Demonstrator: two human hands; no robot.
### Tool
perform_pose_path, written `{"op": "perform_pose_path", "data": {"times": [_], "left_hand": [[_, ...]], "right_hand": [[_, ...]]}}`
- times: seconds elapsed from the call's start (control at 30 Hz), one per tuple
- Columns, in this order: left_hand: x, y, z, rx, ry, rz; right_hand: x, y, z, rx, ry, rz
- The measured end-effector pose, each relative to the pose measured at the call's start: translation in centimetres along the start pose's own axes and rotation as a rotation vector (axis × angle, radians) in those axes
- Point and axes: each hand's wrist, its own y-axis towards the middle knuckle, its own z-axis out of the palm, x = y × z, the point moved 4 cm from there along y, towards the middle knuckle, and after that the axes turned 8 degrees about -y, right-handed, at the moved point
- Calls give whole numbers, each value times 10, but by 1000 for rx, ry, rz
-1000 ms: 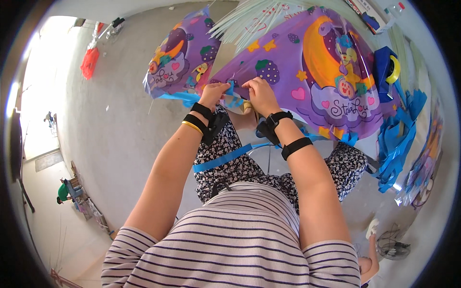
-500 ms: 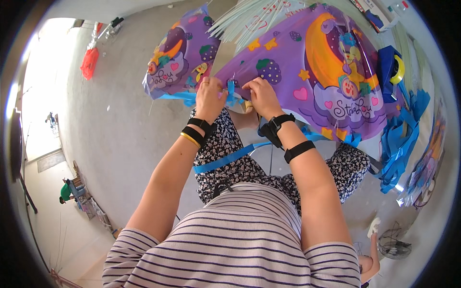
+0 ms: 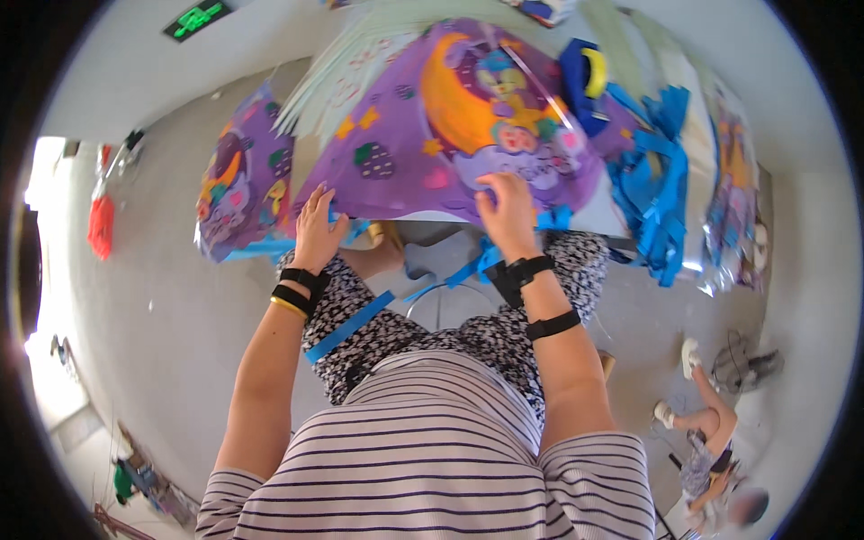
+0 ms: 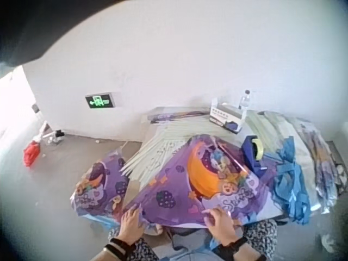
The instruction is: Assembling a character-themed kite by attaching decorative ribbons and securing edges with tape.
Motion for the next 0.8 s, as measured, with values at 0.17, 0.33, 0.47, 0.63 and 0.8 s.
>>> {"op": "perform_pose_path", "data": {"times": [0.17, 0.33, 0.47, 0.63, 0.8], "left_hand": [[-75, 3, 42, 208, 118, 228], [-73, 16, 58, 403, 414, 108], [-34, 26, 14, 484, 553, 74], [-58, 42, 12, 397, 654, 94], [-126, 25, 72, 402, 498, 430]], "right_hand": [[-107, -46, -117, -256, -216, 401], [-188, -89, -147, -288, -50, 514], [-169, -89, -143, -235, -26, 491], [-175, -90, -151, -261, -36, 517], [-175, -96, -146, -249, -5, 501]]}}
